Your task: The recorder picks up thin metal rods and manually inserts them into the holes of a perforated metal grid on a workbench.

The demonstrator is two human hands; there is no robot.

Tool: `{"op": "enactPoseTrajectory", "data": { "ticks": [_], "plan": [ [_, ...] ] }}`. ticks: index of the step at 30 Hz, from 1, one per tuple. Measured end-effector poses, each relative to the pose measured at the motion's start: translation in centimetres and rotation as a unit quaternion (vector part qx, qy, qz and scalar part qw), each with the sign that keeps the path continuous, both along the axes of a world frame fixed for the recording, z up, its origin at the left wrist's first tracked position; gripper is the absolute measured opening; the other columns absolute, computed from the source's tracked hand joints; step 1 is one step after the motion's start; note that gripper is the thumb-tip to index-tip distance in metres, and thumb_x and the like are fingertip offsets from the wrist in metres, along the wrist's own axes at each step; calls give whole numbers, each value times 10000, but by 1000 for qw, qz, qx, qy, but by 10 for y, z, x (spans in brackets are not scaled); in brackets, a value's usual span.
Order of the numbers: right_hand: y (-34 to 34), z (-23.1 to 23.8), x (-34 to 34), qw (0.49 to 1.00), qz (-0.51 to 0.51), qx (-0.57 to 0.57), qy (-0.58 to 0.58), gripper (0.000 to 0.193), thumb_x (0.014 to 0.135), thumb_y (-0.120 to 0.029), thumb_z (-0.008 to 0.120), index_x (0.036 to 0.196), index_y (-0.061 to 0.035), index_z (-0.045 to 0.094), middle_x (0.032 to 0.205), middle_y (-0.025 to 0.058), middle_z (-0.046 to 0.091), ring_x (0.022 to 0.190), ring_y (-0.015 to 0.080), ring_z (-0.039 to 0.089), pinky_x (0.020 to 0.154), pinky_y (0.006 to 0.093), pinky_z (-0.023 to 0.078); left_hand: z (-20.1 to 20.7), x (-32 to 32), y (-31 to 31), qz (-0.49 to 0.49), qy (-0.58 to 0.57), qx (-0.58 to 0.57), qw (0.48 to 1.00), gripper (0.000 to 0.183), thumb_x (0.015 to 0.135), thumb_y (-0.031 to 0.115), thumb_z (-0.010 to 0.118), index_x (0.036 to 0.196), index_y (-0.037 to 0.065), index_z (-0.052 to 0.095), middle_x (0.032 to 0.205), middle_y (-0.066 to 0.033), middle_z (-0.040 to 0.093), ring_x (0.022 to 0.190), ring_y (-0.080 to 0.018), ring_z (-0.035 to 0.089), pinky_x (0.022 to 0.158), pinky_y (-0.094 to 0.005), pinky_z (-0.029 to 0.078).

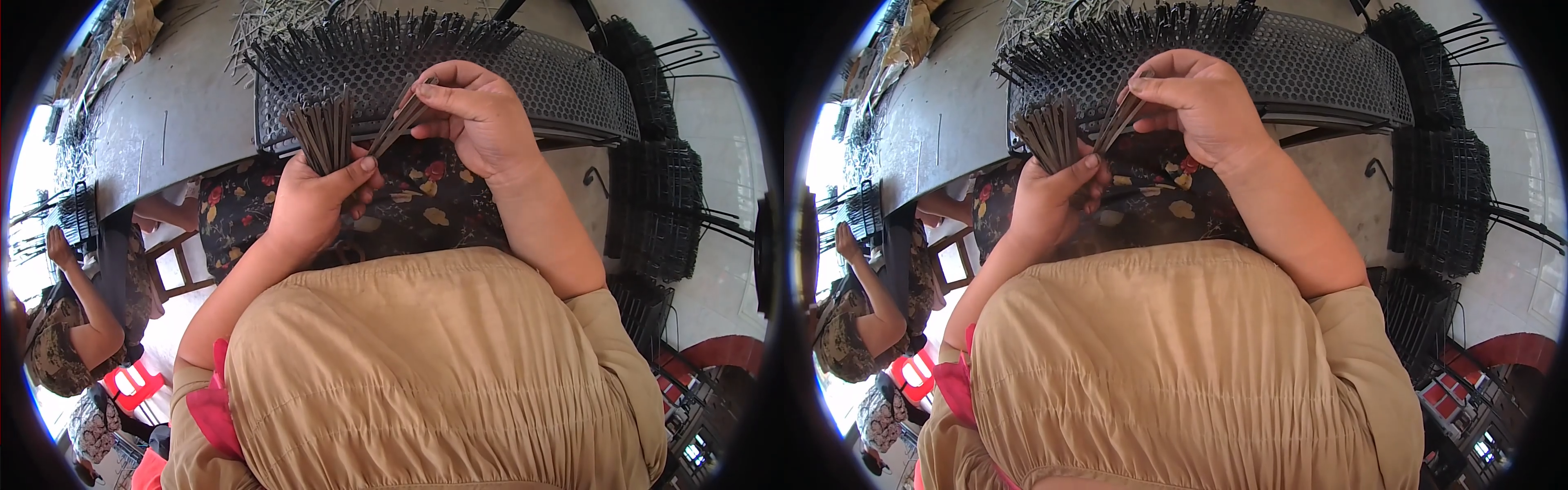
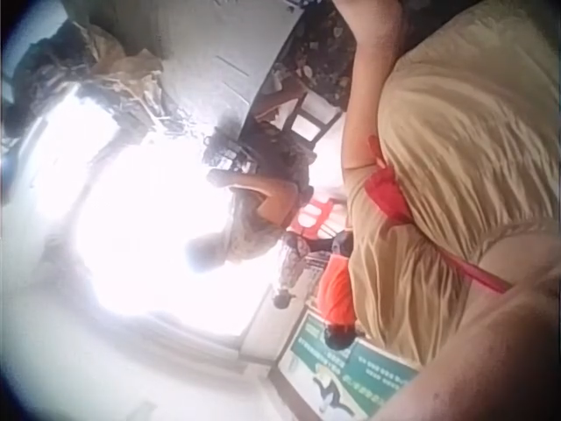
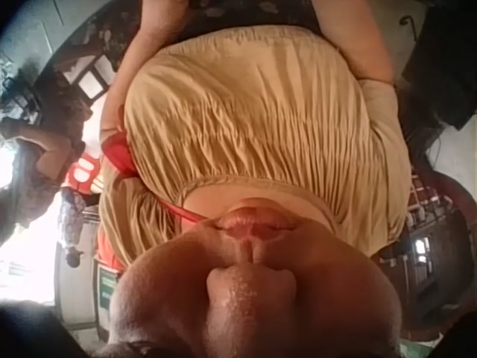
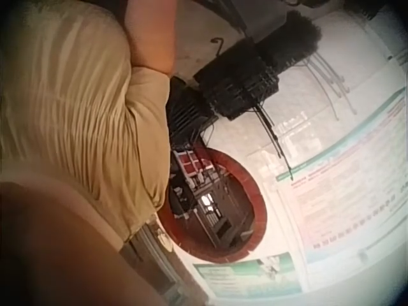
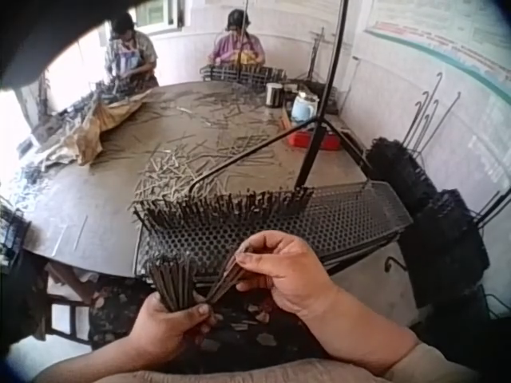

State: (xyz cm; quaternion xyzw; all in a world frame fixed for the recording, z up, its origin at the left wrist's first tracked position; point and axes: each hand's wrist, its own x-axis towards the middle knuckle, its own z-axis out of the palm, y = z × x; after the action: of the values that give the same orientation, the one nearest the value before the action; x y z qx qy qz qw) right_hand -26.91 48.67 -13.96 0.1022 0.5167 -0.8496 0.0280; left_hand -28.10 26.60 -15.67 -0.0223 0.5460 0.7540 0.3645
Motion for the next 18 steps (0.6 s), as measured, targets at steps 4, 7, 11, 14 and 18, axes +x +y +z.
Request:
{"op": "enactPoseTrajectory", "data": {
  "ticks": [4,7,11,14,18],
  "plan": [
    [4,-2,2,993,54,-94,40,104,887,-21,646,989,-10,664,916,110,708,758,196,702,621,293,601,4,0,-2,-38,-56,68,995,106,916,100,651,993,52,597,825,-85,663,666,-152,606,515,-272,444],
    [-4,-3,3,998,55,17,30,113,876,-31,671,986,-7,677,894,92,707,742,175,695,629,275,585,2,2,1,-37,-49,39,997,132,920,106,643,1023,56,577,825,-84,656,669,-154,608,515,-267,444],
    [-14,0,5,986,73,146,40,94,854,-48,710,938,-7,700,891,60,702,746,118,666,661,220,526,0,1,1,-42,-64,8,997,137,925,116,634,1033,65,569,819,-80,641,683,-166,604,521,-277,438],
    [-12,1,3,973,63,202,95,99,841,-30,716,928,13,699,980,75,682,814,112,644,713,221,516,-1,0,0,-34,-112,52,992,123,937,134,616,1032,75,567,818,-71,627,706,-176,599,529,-292,430],
    [-11,7,4,909,46,338,237,99,822,14,714,921,13,705,1062,96,629,912,129,621,763,235,517,-4,-2,-1,-12,-157,91,983,107,940,134,596,1028,81,568,829,-67,623,718,-181,591,532,-299,424]
  ]
}}
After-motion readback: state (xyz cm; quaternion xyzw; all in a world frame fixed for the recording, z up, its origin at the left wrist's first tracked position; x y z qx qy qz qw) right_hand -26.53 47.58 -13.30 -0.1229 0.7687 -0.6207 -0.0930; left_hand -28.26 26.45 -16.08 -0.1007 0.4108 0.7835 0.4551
